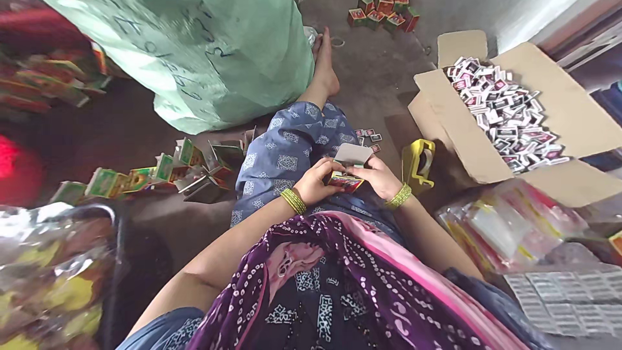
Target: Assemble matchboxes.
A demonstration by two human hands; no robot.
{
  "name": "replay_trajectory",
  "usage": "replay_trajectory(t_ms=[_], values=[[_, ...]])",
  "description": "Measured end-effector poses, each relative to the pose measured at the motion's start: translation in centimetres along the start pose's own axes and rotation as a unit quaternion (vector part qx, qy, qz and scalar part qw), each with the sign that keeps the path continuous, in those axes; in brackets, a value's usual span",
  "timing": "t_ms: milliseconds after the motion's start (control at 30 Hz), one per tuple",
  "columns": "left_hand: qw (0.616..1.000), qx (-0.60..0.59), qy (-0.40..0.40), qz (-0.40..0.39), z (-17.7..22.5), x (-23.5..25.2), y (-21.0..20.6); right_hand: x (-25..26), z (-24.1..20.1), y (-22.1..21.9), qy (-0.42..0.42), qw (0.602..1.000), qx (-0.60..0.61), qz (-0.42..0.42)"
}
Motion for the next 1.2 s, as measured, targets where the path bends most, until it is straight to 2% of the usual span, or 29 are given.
replay_trajectory(t_ms=[167, 267, 367, 533, 833, 1067, 1200], values=[[0.997, -0.041, 0.053, 0.046, -0.5, 0.1, 0.5, -0.6, -3.6, 0.5, 0.222, 0.970, -0.098, 0.002], [0.994, -0.055, 0.067, 0.066, -0.7, 0.0, 0.5, -1.5, -5.2, 0.2, 0.304, 0.941, -0.146, -0.031], [0.993, -0.064, 0.070, 0.065, -0.7, 0.1, 0.3, -2.3, -6.1, -0.8, 0.377, 0.891, -0.247, -0.044], [0.992, -0.066, 0.088, 0.054, -1.1, 0.2, 0.3, -2.5, -6.0, -1.7, 0.403, 0.838, -0.365, -0.038], [0.991, -0.079, 0.099, 0.035, -1.2, 0.2, 0.2, -2.0, -6.7, -1.6, 0.410, 0.834, -0.363, -0.066], [0.990, -0.087, 0.106, 0.028, -1.6, 0.0, -0.1, -3.6, -5.9, -2.8, 0.442, 0.775, -0.435, -0.120], [0.988, -0.082, 0.123, 0.038, -1.8, -0.1, 0.1, -4.2, -3.6, -2.8, 0.450, 0.766, -0.454, -0.072]])
Point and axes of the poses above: each hand's wrist, its own x-axis towards the middle knuckle, its own y-axis out of the back of the hand, z = x × y, the point moved 7 cm from there along x, towards the middle knuckle, and after that the axes turned 5 degrees about z, right-handed, at the moved point
